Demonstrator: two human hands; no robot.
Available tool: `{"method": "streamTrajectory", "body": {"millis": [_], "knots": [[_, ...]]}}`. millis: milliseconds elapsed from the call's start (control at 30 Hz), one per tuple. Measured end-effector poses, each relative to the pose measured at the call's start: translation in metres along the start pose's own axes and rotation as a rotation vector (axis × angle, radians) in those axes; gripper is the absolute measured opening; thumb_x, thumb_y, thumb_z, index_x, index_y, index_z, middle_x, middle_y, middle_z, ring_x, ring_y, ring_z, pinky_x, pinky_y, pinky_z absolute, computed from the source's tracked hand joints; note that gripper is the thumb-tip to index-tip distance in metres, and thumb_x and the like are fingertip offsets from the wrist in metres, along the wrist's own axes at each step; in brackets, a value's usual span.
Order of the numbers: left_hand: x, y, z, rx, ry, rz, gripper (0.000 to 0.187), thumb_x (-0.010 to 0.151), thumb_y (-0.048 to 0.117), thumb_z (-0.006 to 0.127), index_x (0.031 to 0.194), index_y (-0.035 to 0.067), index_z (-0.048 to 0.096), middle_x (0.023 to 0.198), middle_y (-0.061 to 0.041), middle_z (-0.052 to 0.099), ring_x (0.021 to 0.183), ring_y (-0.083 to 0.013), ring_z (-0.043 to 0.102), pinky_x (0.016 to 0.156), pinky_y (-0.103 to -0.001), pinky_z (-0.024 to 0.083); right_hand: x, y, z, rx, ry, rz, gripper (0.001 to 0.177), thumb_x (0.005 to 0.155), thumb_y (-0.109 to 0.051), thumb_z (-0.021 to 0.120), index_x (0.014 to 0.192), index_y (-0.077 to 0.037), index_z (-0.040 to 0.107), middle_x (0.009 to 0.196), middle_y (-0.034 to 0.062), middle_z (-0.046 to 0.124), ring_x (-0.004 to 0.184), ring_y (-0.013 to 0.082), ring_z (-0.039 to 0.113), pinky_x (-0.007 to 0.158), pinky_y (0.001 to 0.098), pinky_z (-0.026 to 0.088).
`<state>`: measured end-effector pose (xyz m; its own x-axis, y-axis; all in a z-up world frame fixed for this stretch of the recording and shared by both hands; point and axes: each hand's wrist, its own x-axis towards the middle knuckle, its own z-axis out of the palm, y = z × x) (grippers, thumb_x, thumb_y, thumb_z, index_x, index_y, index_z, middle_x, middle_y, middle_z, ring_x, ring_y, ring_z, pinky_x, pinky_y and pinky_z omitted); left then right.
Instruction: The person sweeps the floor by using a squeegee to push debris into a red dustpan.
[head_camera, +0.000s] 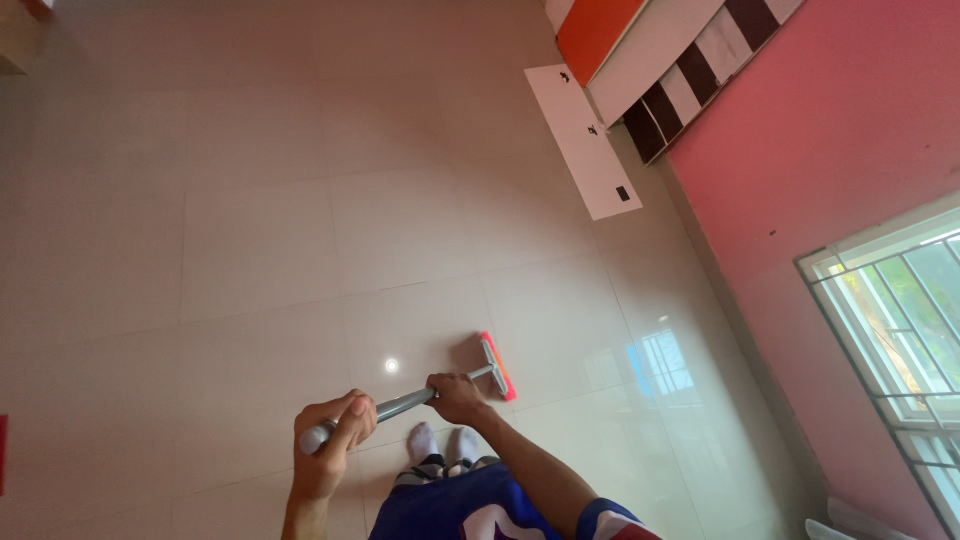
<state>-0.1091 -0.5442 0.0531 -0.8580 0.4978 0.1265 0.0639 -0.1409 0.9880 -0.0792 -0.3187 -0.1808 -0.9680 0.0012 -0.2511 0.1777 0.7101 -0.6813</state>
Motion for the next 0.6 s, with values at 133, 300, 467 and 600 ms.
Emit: {"method": "streamTrajectory", "body": {"millis": [133, 300, 467, 600], "knots": [[-0.01, -0.022, 0.013, -0.071, 0.025, 0.049, 0.053, 0.107, 0.025, 0.054, 0.058, 0.008, 0.045, 0.055, -0.003, 0.047, 0.054, -0.0123, 0.047, 0.053, -0.032, 0.039, -0.012, 0.041, -0.006, -0.122, 0.094, -0.026, 0.015, 0.086, -0.023, 0.072, 0.089, -0.01, 0.066, 0.093, 0.0111, 0.071, 0.101, 0.0352, 0.066, 0.09, 0.0512, 0.049], [-0.038, -0.072, 0.071, 0.113, 0.028, -0.461, 0.041, 0.099, 0.031, 0.055, 0.067, 0.009, 0.069, 0.06, -0.002, 0.06, 0.051, -0.0127, 0.045, 0.049, -0.032, 0.04, -0.055, 0.109, -0.02, -0.161, -0.005, 0.242, 0.011, 0.088, -0.017, 0.061, 0.098, -0.013, 0.066, 0.109, 0.0083, 0.068, 0.115, 0.0313, 0.061, 0.095, 0.0532, 0.047], [-0.06, -0.09, 0.072, 0.118, -0.015, -0.373, 0.042, 0.1, 0.03, 0.062, 0.065, 0.008, 0.069, 0.056, 0.001, 0.057, 0.051, -0.0117, 0.047, 0.052, -0.029, 0.04, -0.066, 0.106, -0.004, -0.183, -0.153, 0.27, 0.018, 0.098, -0.03, 0.06, 0.103, -0.015, 0.069, 0.116, 0.0097, 0.064, 0.121, 0.0318, 0.056, 0.098, 0.0554, 0.046], [-0.063, -0.054, 0.025, 0.085, 0.072, -0.197, 0.048, 0.099, 0.024, 0.06, 0.055, 0.005, 0.057, 0.05, 0.0, 0.05, 0.046, -0.012, 0.039, 0.047, -0.031, 0.036, -0.039, 0.043, 0.029, -0.105, -0.093, 0.085, 0.026, 0.102, -0.034, 0.059, 0.097, -0.012, 0.072, 0.104, 0.0118, 0.07, 0.109, 0.0325, 0.064, 0.096, 0.0493, 0.05]]}}
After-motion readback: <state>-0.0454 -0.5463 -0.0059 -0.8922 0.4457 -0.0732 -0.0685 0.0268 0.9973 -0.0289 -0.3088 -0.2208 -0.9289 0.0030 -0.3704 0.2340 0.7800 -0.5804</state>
